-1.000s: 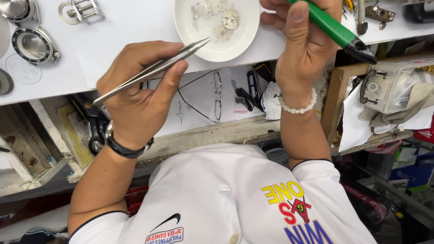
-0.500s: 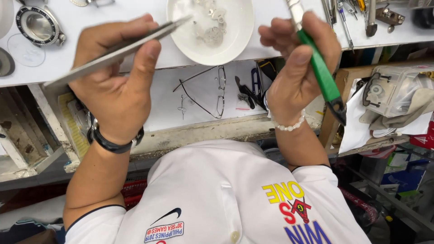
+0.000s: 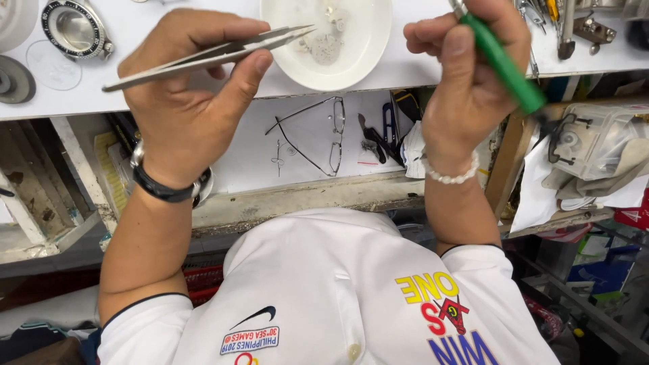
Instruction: The person uses tweezers to hold a small watch component and a brush to clean it over a white dish. The person repeatedly brushes the component while holding it steady, occasionally adjusting its position.
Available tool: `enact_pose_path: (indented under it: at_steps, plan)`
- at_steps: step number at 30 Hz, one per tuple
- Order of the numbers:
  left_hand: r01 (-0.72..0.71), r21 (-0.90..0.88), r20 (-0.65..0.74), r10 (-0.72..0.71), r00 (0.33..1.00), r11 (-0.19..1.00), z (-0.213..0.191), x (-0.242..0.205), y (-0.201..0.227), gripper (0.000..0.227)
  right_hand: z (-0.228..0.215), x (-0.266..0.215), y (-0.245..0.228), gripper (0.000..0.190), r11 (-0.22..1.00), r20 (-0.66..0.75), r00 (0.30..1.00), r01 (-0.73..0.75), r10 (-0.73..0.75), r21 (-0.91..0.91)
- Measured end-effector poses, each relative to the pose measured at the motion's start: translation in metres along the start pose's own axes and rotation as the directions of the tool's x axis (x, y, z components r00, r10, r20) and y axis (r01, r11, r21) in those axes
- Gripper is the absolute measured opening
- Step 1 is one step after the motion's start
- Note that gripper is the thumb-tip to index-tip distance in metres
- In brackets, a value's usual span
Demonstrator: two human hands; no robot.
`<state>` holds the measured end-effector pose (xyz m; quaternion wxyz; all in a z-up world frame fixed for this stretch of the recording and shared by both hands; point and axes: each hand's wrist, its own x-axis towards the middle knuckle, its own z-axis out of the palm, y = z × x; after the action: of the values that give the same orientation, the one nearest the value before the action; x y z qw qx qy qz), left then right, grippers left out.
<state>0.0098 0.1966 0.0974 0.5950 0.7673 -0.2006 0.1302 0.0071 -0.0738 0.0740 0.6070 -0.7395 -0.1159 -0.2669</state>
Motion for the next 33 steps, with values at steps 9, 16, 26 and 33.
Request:
enact_pose_path:
  at_steps: [9,16,26,33]
  plan:
    - [-0.205,-0.024,0.072,0.206,0.976,0.978,-0.004,0.006,-0.024,0.012,-0.012,-0.001,0.056,0.02,0.977,-0.123,0.991,-0.029,0.056,0.21]
    - [-0.231,0.01,0.122,0.228,0.966,0.973,0.0,0.01,-0.02,0.013,-0.015,-0.005,0.058,0.025,0.962,-0.137,0.991,0.025,0.013,0.273]
    - [-0.25,0.086,0.157,0.235,0.959,0.964,0.002,0.014,-0.011,0.014,-0.01,-0.001,0.05,0.021,0.973,-0.146,0.989,0.007,0.028,0.232]
    - [-0.242,0.174,0.217,0.203,0.955,0.954,-0.002,0.02,-0.004,0.016,-0.012,-0.003,0.058,0.02,0.96,-0.184,0.982,0.01,0.043,0.28]
